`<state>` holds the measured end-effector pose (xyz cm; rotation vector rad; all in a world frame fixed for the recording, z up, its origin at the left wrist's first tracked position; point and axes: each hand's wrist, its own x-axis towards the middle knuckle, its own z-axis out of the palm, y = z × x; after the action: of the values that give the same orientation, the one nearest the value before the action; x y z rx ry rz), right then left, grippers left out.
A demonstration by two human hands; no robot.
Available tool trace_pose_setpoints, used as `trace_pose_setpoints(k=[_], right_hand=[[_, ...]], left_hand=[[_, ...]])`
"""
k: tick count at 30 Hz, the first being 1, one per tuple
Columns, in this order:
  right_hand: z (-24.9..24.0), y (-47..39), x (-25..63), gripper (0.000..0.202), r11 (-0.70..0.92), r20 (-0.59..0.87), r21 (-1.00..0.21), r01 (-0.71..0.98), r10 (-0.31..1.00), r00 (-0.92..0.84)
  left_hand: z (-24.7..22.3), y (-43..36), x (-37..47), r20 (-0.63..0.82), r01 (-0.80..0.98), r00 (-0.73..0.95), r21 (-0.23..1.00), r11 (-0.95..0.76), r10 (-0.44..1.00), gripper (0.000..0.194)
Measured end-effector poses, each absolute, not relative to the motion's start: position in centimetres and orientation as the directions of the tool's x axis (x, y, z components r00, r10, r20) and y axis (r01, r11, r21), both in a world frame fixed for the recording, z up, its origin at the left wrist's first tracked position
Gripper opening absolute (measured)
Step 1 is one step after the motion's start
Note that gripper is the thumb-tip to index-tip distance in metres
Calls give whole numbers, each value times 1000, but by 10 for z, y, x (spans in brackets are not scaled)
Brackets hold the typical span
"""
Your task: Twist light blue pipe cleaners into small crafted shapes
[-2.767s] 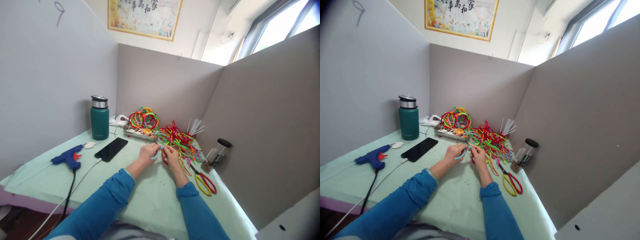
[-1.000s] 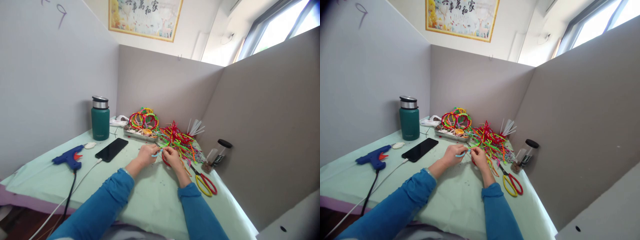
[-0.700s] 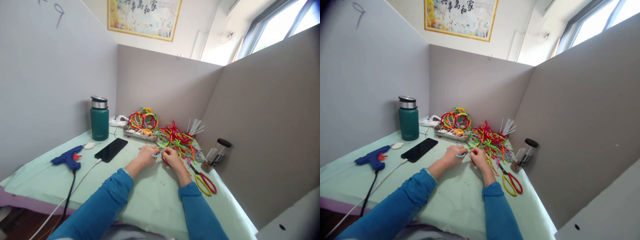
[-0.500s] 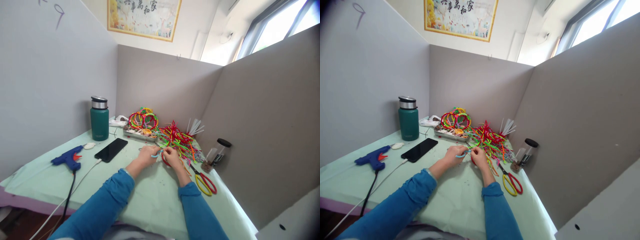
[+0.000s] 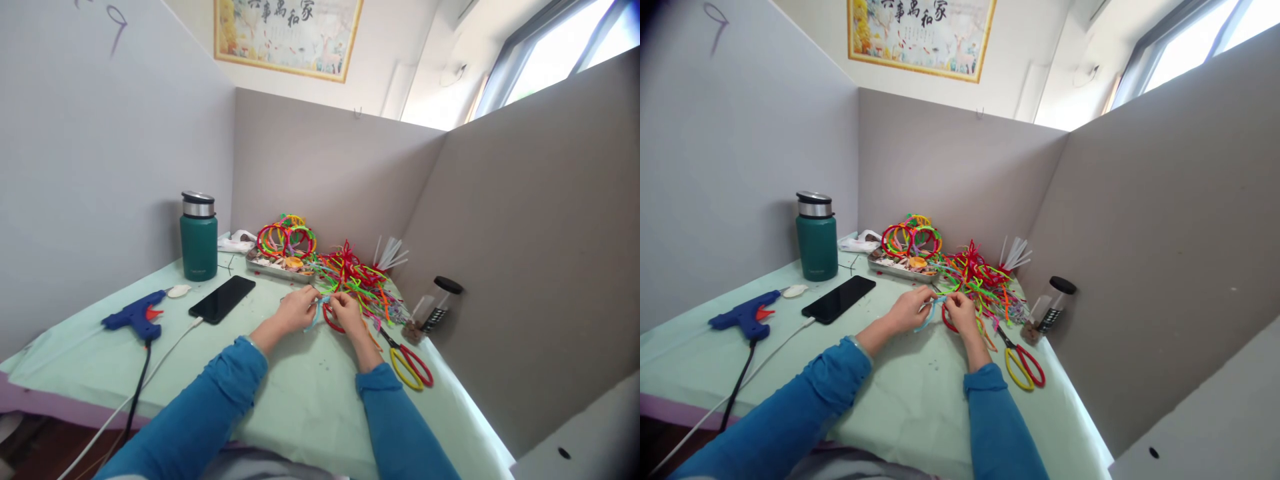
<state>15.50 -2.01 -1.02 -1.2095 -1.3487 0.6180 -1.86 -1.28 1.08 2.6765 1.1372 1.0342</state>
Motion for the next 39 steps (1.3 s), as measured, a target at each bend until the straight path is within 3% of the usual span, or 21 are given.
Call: trace_pose_setpoints(k=[5,13,21,25,29,33,39], right_hand=[[-12,-19,154,19,344,403,-896,281,897,185],[-7,-22,148,19,358,406,-888,287,905,128],[-11,-21,151,19,360,405,-893,270,905,132],[-15,-17,154,18,365,420,-877,312,898,132],[-17,-15,153,19,362,416,-880,309,900,132],[-17,-16,152,20,336,381,-901,274,915,133],[-15,-18,149,20,319,361,-916,243,920,154]], left_hand=[[10,-10,-18,512,639,474,361,-680,717,28],[11,-9,-19,431,820,352,286,-496,831,26],[7,-7,-19,577,631,449,335,-699,682,38],[6,-7,-19,599,583,483,325,-745,639,28],[9,-10,-18,543,617,496,329,-715,678,30],[11,-12,-17,503,669,458,346,-657,732,48],[9,-10,-18,543,638,512,278,-718,666,29]])
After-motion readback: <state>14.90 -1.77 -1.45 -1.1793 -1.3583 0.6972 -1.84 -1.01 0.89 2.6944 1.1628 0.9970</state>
